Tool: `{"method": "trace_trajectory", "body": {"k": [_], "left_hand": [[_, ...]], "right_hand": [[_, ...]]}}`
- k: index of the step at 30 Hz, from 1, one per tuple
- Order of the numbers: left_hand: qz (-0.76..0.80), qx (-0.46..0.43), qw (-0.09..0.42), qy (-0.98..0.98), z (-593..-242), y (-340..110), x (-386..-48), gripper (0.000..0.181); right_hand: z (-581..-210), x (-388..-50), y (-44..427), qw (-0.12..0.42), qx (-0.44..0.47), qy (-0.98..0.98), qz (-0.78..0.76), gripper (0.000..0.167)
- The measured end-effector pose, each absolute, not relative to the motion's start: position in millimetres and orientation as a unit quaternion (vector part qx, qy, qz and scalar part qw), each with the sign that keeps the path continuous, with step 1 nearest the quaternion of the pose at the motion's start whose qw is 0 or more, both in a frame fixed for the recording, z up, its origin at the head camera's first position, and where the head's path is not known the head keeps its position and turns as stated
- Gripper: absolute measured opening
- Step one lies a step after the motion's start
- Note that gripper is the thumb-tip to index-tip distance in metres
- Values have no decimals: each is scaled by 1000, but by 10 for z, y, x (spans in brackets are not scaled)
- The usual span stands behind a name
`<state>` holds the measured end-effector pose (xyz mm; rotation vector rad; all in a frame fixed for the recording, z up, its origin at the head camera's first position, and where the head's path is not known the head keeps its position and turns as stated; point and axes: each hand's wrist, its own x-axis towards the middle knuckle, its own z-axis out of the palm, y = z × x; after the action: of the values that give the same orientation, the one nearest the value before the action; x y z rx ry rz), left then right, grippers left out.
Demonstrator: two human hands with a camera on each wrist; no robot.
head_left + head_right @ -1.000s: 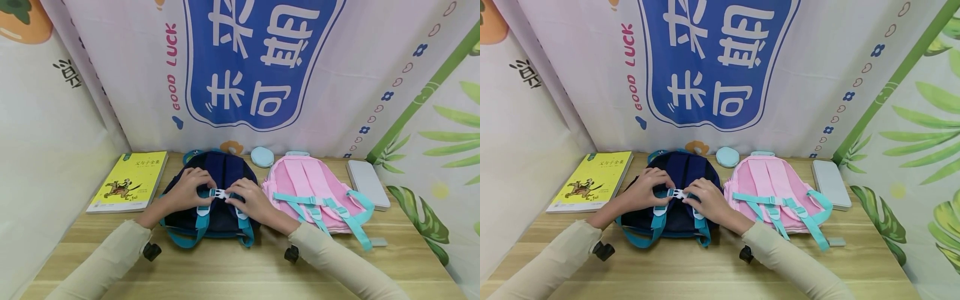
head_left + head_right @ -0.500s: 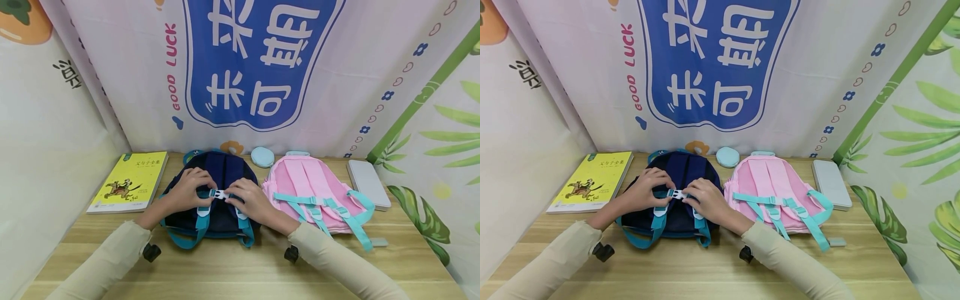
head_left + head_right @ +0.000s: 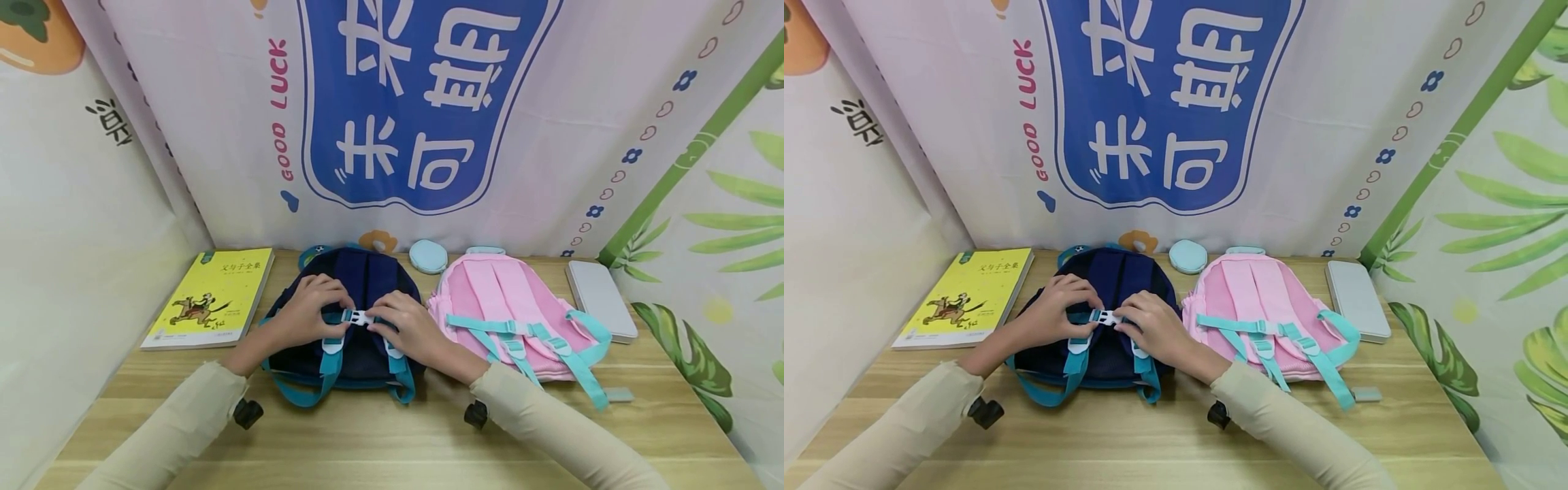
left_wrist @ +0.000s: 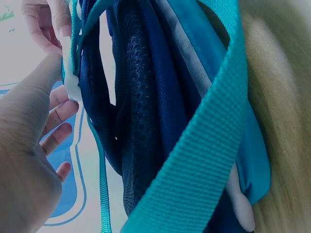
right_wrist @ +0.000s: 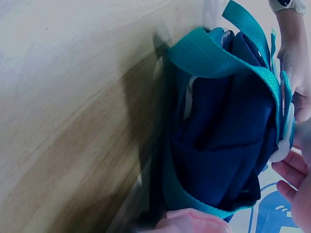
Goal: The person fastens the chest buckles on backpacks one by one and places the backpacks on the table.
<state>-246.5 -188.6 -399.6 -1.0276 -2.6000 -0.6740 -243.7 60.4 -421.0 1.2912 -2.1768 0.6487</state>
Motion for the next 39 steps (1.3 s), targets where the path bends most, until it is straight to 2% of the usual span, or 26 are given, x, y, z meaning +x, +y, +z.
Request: {"method": "trace_trajectory", "body": {"k": [16, 39], "left_hand": [[-236, -363, 115, -894, -3962, -1874, -2475, 17], [-240, -364, 109, -893, -3922, -1857, -2465, 17]], "right_hand": [[-4183, -2414, 585, 237, 472, -809, 257, 20], [-4185, -2409, 562, 230, 470, -810, 264, 18]]}}
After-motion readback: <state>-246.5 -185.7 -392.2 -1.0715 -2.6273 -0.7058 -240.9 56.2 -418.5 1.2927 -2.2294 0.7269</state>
